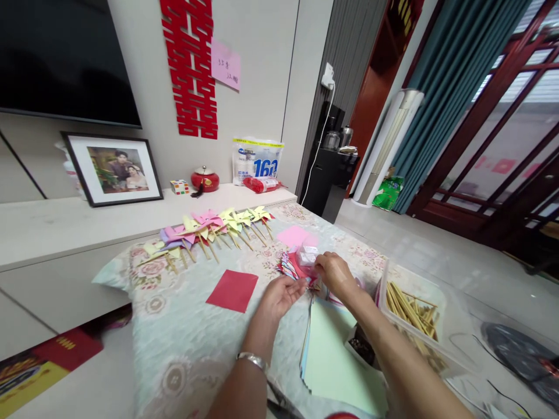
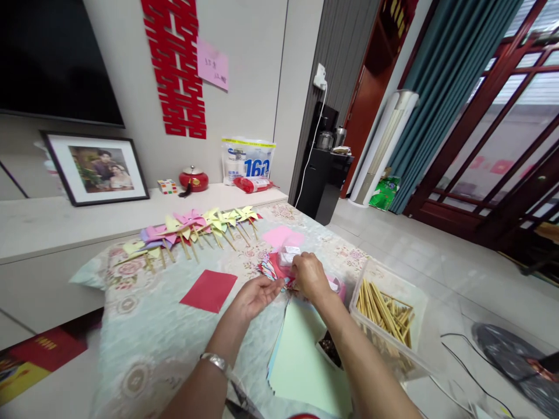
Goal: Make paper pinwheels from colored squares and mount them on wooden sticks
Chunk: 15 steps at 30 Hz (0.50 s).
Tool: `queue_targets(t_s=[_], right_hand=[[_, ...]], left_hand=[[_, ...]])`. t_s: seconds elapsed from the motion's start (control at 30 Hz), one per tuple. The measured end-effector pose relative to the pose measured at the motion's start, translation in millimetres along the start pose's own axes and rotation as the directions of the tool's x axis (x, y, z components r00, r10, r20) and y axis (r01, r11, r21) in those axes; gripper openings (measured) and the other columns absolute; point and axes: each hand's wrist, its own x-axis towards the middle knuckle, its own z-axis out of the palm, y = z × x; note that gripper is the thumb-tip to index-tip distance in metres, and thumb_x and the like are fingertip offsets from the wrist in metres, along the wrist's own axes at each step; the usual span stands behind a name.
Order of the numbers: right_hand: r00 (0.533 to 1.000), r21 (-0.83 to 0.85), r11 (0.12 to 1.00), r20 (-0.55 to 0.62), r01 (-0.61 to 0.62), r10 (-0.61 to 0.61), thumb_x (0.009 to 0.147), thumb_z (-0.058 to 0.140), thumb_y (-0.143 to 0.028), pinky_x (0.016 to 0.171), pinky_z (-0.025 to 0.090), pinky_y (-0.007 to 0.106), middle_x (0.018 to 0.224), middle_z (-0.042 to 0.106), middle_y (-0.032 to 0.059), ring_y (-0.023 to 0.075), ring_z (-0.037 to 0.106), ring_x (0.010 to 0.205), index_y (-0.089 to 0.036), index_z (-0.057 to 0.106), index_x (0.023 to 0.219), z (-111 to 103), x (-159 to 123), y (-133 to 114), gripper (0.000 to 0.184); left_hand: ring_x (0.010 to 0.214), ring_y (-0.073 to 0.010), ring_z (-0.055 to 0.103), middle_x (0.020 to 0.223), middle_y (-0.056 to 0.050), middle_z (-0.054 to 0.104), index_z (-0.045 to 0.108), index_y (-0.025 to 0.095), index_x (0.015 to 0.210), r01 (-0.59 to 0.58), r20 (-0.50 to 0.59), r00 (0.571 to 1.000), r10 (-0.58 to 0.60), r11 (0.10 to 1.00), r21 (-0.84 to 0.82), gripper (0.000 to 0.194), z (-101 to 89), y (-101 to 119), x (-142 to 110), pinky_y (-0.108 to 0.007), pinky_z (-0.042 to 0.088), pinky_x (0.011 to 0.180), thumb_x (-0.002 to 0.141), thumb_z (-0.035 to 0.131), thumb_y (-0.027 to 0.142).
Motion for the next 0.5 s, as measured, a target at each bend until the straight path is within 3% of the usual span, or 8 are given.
queue_targets(t_s=[0.17, 0.5], right_hand=[[1.000, -0.020, 1.000, -0.020, -0.016, 0.016, 0.092, 0.054, -0.013, 0.071, 0.034, 0.026, 0.090, 0.069, 0.0077, 0.0198, 0.059, 0.089, -0.017, 0.072, 0.087, 3, 12, 1, 0.018], [0.999, -0.044, 0.999, -0.052, 0.000, -0.002, 0.094, 0.051, -0.014, 0.072, 0.035, 0.026, 0.093, 0.067, 0.0083, 0.0209, 0.058, 0.093, -0.017, 0.070, 0.092, 2, 14, -10, 0.019]], left_hand=[[0.069, -0.0220, 0.073, 0.073, -0.017, 0.071, 0.052, 0.014, 0.073, -0.033, 0.010, 0.999, 0.033, 0.998, 0.050, 0.018, -0.3, 10, 11, -0.030, 0.058, 0.067, 0.075, 0.050, -0.004], [0.068, -0.0241, 0.074, 0.076, -0.016, 0.074, 0.051, 0.015, 0.077, -0.109, 0.000, 0.994, 0.110, 0.981, 0.161, 0.018, -6.9, 5, 4, -0.036, 0.059, 0.069, 0.074, 0.055, -0.002]])
